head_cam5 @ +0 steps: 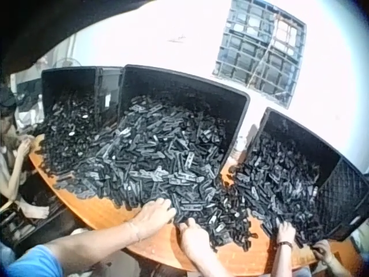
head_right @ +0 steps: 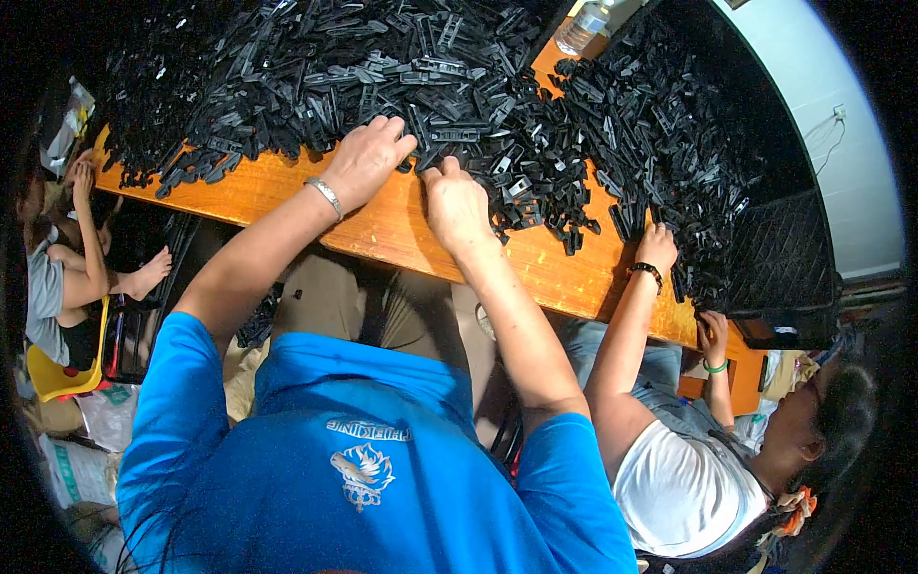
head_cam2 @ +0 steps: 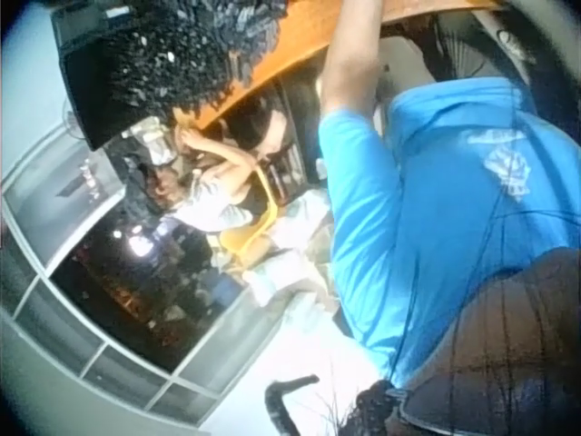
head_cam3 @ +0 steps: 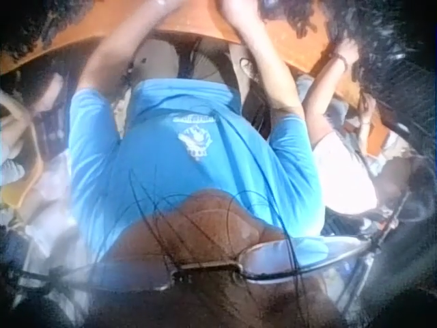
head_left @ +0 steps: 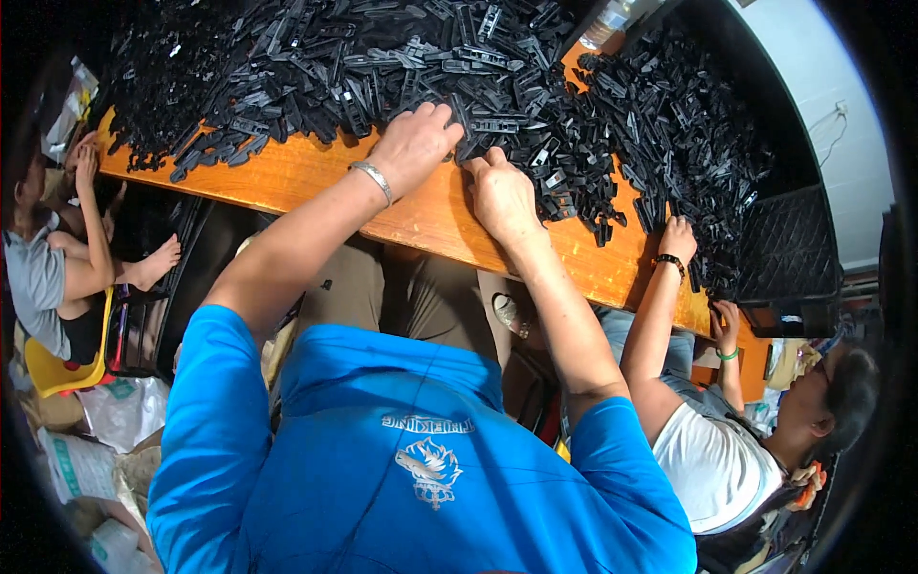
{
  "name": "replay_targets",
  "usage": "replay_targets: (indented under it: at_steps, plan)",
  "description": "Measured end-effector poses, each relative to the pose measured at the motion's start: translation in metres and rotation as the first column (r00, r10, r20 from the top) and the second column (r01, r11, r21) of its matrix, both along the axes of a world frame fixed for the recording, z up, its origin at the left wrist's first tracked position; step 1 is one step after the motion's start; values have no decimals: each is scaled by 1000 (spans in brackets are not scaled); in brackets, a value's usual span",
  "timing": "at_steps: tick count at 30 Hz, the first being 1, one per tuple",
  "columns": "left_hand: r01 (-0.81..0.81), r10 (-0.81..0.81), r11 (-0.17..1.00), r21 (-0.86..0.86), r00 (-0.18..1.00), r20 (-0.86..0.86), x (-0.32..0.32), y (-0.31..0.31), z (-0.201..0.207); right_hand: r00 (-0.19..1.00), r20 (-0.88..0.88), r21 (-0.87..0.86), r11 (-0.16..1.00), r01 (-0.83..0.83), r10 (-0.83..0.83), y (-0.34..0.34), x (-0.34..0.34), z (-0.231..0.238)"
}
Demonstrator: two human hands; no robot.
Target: The person assembles plastic components by picking up plastic parts from the table and fitting them together by hand.
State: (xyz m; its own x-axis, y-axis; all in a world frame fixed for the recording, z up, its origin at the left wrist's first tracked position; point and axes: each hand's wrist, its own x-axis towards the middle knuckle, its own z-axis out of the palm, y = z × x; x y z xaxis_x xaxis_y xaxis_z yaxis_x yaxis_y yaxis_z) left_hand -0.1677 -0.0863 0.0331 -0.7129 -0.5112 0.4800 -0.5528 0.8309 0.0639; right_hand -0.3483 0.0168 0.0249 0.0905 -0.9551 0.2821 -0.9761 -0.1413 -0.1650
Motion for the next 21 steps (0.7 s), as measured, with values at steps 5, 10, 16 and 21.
replay_targets:
  at_steps: [5, 10, 16, 21]
  plan:
    - [58, -43, 997, 46, 958, -283, 11, 10, 0, 983, 179, -93, 996, -14, 30, 9, -7, -7]
    - [109, 44, 964, 245, 836, -546, 31, 45, -14, 831, 551, -216, 975, 54, 76, 19, 6, -17]
    - [228, 327, 629, 743, 790, -519, 44, 50, -33, 937, 345, -261, 964, 41, 54, 37, 9, -21]
    - [51, 223, 680, 732, 936, -272, 45, 31, -31, 980, 197, -48, 999, -4, 13, 47, 8, 6]
